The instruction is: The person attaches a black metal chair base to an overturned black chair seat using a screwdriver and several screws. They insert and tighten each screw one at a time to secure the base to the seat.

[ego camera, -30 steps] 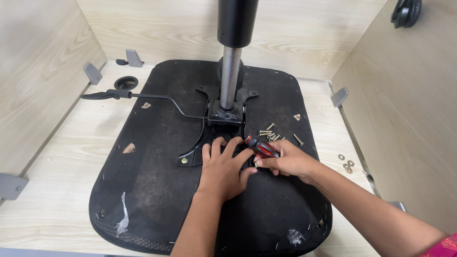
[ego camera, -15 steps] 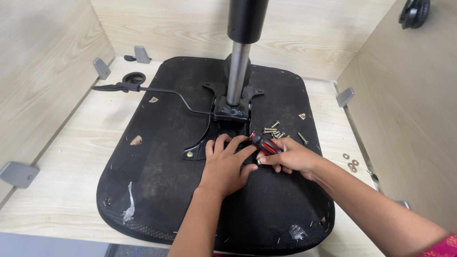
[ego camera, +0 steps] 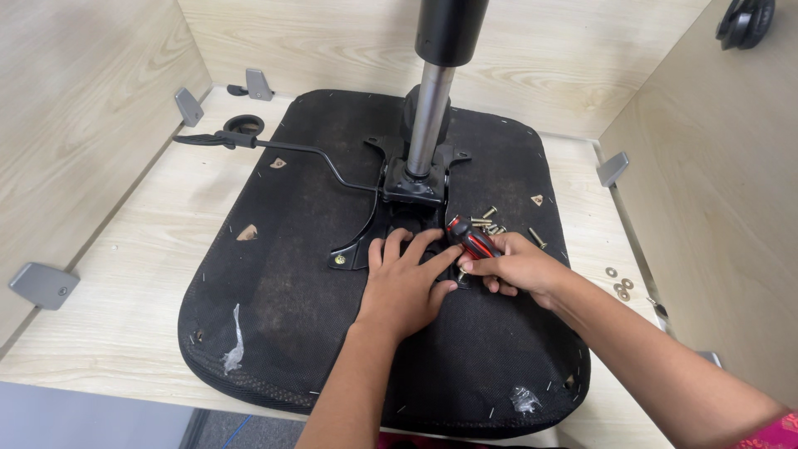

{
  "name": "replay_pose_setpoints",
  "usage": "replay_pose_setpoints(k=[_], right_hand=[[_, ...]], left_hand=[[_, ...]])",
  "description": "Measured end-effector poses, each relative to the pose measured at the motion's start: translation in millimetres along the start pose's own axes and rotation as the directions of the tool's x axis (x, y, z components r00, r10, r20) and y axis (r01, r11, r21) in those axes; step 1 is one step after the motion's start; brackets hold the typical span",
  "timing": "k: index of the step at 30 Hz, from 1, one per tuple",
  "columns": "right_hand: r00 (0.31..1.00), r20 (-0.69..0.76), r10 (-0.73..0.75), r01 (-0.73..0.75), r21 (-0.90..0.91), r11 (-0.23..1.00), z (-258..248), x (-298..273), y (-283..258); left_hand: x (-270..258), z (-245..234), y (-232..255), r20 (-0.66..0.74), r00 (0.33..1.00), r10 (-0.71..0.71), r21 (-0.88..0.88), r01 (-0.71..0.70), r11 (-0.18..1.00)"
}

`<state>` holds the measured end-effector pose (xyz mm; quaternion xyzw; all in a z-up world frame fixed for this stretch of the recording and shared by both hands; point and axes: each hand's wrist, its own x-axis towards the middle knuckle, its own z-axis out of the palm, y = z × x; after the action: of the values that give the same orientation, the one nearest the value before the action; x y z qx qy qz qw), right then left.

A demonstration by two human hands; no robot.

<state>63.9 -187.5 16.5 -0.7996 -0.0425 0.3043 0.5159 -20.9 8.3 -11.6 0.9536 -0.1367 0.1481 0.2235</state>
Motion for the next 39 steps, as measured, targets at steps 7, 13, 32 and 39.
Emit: replay_pose_setpoints(k=[7,13,32,39], right_hand=[[1.000,-0.002,0.003,-0.003,-0.035,0.999,-4,2,5],[1.000,0.008,0.003,-0.003,0.031,1.000,-11,1,8],[0.996,-0.075,0.046,-0.022,0.291,0.956,-22,-3,15],[0.997,-0.063,-0.036,0.044,0.129,0.991,-17,-7,17]], left_hand=[[0,0,3,-0.078,0.997,-0.025,0.059,0.030,0.998],[-8,5,9,-0.189,0.980,-0.061,0.016,0.065,0.998],[-4,0,26,-0.083,0.904,-0.418,-0.022,0.418,0.908],[-11,14,26,-0.180,0.926,-0.332,-0.025,0.333,0.942]])
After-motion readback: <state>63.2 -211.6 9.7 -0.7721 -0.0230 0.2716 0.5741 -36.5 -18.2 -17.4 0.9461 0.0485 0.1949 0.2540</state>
